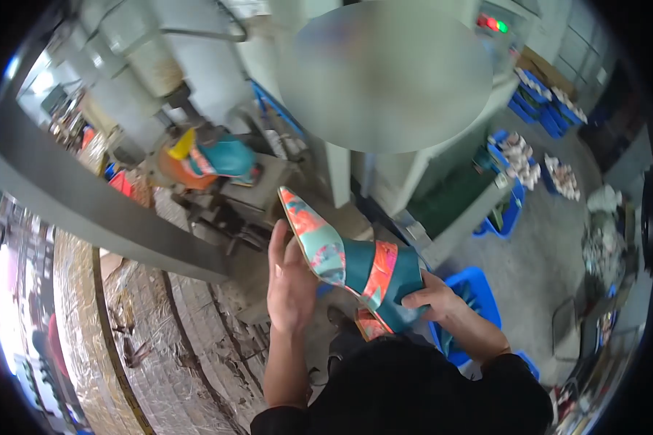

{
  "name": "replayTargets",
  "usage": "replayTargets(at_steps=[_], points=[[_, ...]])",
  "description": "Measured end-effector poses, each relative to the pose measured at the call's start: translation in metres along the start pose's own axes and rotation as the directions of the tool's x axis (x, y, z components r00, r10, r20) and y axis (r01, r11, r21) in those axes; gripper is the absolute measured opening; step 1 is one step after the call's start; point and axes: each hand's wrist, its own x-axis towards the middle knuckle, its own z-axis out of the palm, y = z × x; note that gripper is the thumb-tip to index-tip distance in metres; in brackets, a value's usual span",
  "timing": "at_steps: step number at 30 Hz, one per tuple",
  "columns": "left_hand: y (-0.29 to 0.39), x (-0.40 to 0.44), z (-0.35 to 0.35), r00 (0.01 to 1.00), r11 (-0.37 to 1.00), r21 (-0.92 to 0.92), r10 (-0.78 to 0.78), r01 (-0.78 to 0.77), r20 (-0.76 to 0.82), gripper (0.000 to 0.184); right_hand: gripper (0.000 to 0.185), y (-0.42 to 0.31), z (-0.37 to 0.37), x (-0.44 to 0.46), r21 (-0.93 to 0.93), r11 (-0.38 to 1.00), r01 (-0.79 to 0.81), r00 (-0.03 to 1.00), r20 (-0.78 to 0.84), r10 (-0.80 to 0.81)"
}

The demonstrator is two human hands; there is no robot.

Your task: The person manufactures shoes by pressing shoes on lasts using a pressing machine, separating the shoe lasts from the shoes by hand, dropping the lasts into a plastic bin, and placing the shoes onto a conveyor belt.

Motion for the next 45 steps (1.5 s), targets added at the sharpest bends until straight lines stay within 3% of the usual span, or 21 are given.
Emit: replayTargets(at_steps=[2, 4, 6, 7, 8, 9, 10, 12, 13, 14, 16, 23, 25, 29, 32, 34, 38, 41, 42, 44, 45], points=[[-0.043, -0.007, 0.027, 0.991, 0.989, 0.068, -0.132, 0.131, 0.020, 0.085, 0.073, 0.012, -0.029, -0.053, 0.098, 0.995, 0.019, 0.999, -0.050, -0.015], [-0.090, -0.020, 0.061, 0.961, 0.955, 0.141, -0.271, 0.262, 0.050, 0.085, 0.074, 0.020, -0.053, -0.115, -0.068, 0.993, 0.099, 0.986, -0.127, -0.107], [-0.135, -0.042, 0.098, 0.933, 0.956, 0.113, -0.289, 0.271, 0.213, 0.087, 0.074, 0.024, -0.071, -0.178, -0.081, 0.978, 0.193, 0.971, -0.131, -0.202], [-0.156, -0.053, 0.117, 0.912, 0.941, 0.124, -0.336, 0.314, 0.236, 0.087, 0.076, 0.022, -0.072, -0.210, -0.449, 0.841, 0.302, 0.904, -0.145, -0.402], [-0.172, -0.063, 0.137, 0.894, 0.945, 0.186, -0.318, 0.270, 0.316, 0.085, 0.077, 0.022, -0.073, -0.241, -0.749, 0.580, 0.320, 0.811, -0.100, -0.576], [-0.185, -0.071, 0.154, 0.859, 0.942, 0.243, -0.315, 0.232, 0.403, 0.083, 0.083, 0.023, -0.080, -0.270, -0.886, 0.304, 0.350, 0.701, 0.032, -0.712], [-0.197, -0.080, 0.171, 0.812, 0.941, 0.284, -0.310, 0.186, 0.494, 0.081, 0.086, 0.032, -0.092, -0.296, -0.955, 0.032, 0.294, 0.595, 0.157, -0.788], [-0.229, -0.093, 0.189, 0.726, 0.900, 0.338, -0.425, 0.275, 0.541, 0.074, 0.079, 0.047, -0.112, -0.354, -0.957, -0.246, 0.151, 0.494, 0.289, -0.820], [-0.245, -0.098, 0.204, 0.622, 0.916, 0.332, -0.399, 0.227, 0.674, 0.073, 0.073, 0.059, -0.123, -0.368, -0.937, -0.337, 0.097, 0.359, 0.348, -0.866], [-0.258, -0.106, 0.218, 0.499, 0.933, 0.310, -0.361, 0.185, 0.788, 0.072, 0.069, 0.066, -0.129, -0.387, -0.927, -0.372, 0.054, 0.302, 0.370, -0.878], [-0.289, -0.123, 0.252, 0.438, 0.920, 0.325, -0.390, 0.218, 0.810, 0.070, 0.069, 0.078, -0.138, -0.439, -0.940, -0.341, -0.005, 0.342, 0.319, -0.884], [-0.390, -0.161, 0.309, 0.236, 0.844, 0.310, -0.440, 0.438, 0.866, 0.063, 0.073, 0.132, -0.153, -0.512, -0.952, -0.166, -0.257, 0.220, 0.110, -0.969], [-0.412, -0.168, 0.323, 0.224, 0.816, 0.307, -0.458, 0.489, 0.860, 0.060, 0.072, 0.139, -0.156, -0.524, -0.943, -0.115, -0.312, 0.183, 0.059, -0.981], [-0.453, -0.165, 0.346, 0.144, 0.801, 0.347, -0.466, 0.487, 0.873, 0.061, 0.072, 0.138, -0.165, -0.543, -0.924, -0.051, -0.378, 0.137, -0.001, -0.991], [-0.487, -0.154, 0.374, 0.001, 0.770, 0.352, -0.416, 0.532, 0.909, 0.065, 0.071, 0.128, -0.174, -0.552, -0.912, -0.024, -0.409, 0.132, -0.033, -0.991], [-0.499, -0.152, 0.398, -0.108, 0.650, 0.396, -0.436, 0.649, 0.894, 0.068, 0.070, 0.119, -0.181, -0.556, -0.908, -0.002, -0.418, 0.135, -0.060, -0.989], [-0.517, -0.127, 0.412, -0.124, 0.650, 0.431, -0.463, 0.625, 0.878, 0.069, 0.061, 0.096, -0.195, -0.554, -0.911, 0.059, -0.408, 0.075, -0.098, -0.992], [-0.504, -0.073, 0.433, -0.182, 0.674, 0.577, -0.564, 0.461, 0.805, 0.069, 0.052, 0.069, -0.200, -0.565, -0.833, -0.070, -0.549, 0.200, -0.049, -0.979], [-0.498, -0.062, 0.445, -0.184, 0.675, 0.579, -0.565, 0.457, 0.804, 0.069, 0.052, 0.061, -0.202, -0.569, -0.834, -0.069, -0.548, 0.196, -0.047, -0.980], [-0.484, -0.046, 0.467, -0.312, 0.779, 0.621, -0.614, -0.088, 0.725, 0.064, 0.051, 0.049, -0.204, -0.572, -0.806, -0.149, -0.573, 0.281, -0.022, -0.960], [-0.478, -0.055, 0.482, -0.289, 0.788, 0.545, -0.613, -0.286, 0.735, 0.057, 0.051, 0.044, -0.206, -0.572, -0.795, -0.171, -0.583, 0.293, -0.009, -0.956]])
